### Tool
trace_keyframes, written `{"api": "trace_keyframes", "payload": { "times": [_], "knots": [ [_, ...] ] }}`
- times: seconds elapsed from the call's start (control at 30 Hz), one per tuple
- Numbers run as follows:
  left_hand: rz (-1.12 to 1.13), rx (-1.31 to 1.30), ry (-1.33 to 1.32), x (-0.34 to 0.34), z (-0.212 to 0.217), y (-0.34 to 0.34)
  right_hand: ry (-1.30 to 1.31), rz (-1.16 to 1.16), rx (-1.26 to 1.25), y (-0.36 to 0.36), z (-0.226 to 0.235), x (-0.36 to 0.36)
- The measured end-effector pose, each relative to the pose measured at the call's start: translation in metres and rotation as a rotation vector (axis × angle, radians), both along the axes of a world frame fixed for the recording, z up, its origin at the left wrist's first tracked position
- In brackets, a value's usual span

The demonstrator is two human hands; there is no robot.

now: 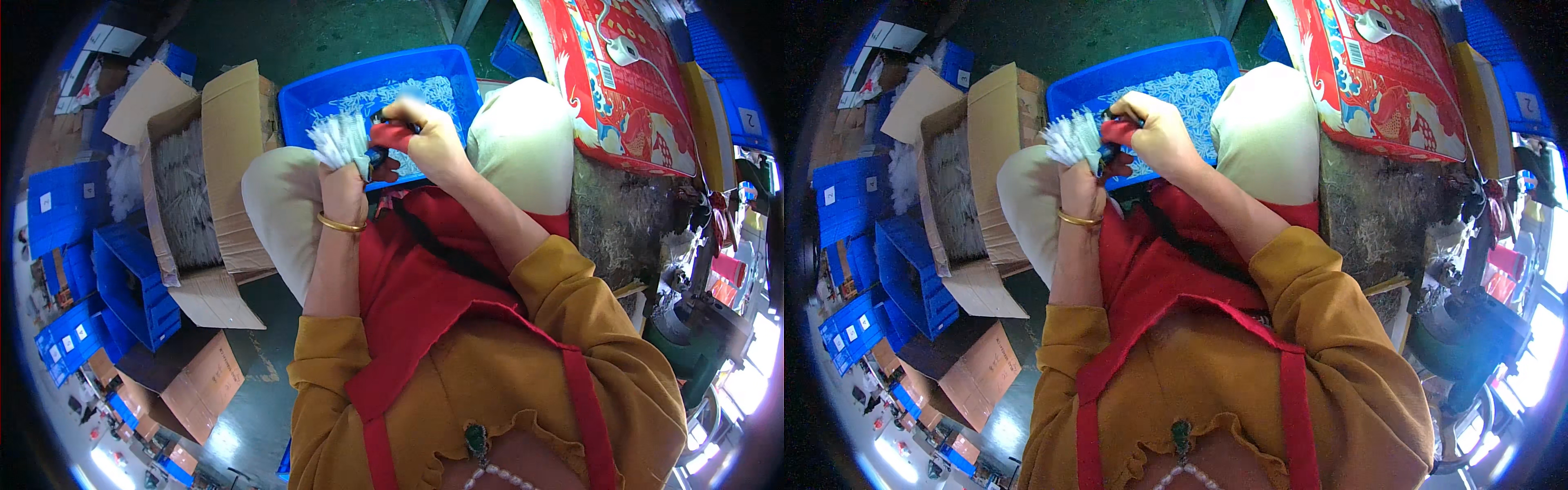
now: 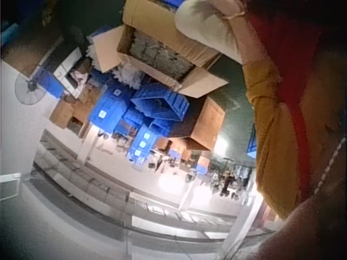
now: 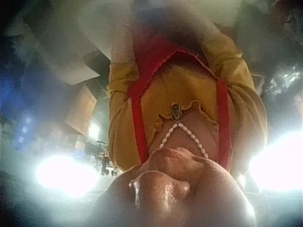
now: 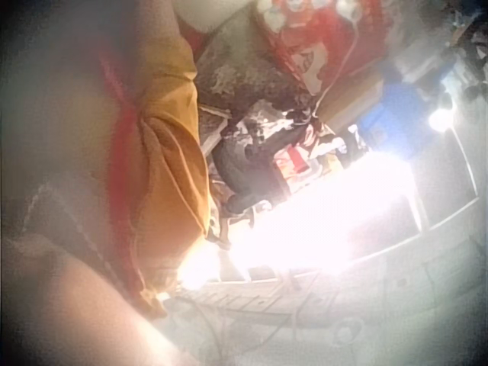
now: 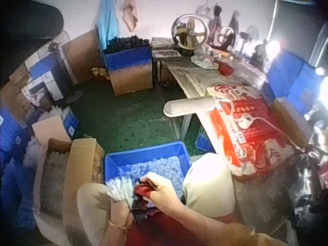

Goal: Assembling and finishing personal care or medical hygiene products, including cutting and organizing white brush-like items.

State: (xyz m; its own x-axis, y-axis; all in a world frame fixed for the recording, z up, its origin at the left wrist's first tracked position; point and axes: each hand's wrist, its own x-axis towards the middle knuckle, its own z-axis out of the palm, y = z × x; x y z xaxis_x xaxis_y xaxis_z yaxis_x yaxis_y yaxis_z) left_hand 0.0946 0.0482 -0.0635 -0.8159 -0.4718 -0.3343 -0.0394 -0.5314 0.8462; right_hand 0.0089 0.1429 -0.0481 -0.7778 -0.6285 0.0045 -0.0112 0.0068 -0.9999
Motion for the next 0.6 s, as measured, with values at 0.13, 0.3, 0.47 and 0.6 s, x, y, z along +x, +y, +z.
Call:
{"api": "trace_keyframes", "payload": {
  "times": [0.13,0.3,0.47,0.6],
  "knots": [
    [0.019,0.003,-0.018,0.007,-0.008,-0.007,0.555,0.073,-0.005,0.004,0.001,0.013],
    [-0.062,0.161,0.06,0.008,-0.01,-0.009,-0.013,0.072,-0.088,0.002,0.006,0.013],
    [-0.434,0.794,0.596,0.009,-0.024,-0.027,-0.567,0.151,-0.12,0.008,0.011,-0.005],
    [-0.102,0.747,0.224,0.006,-0.018,-0.02,-0.19,0.332,-0.124,0.004,0.007,0.007]
  ]
}}
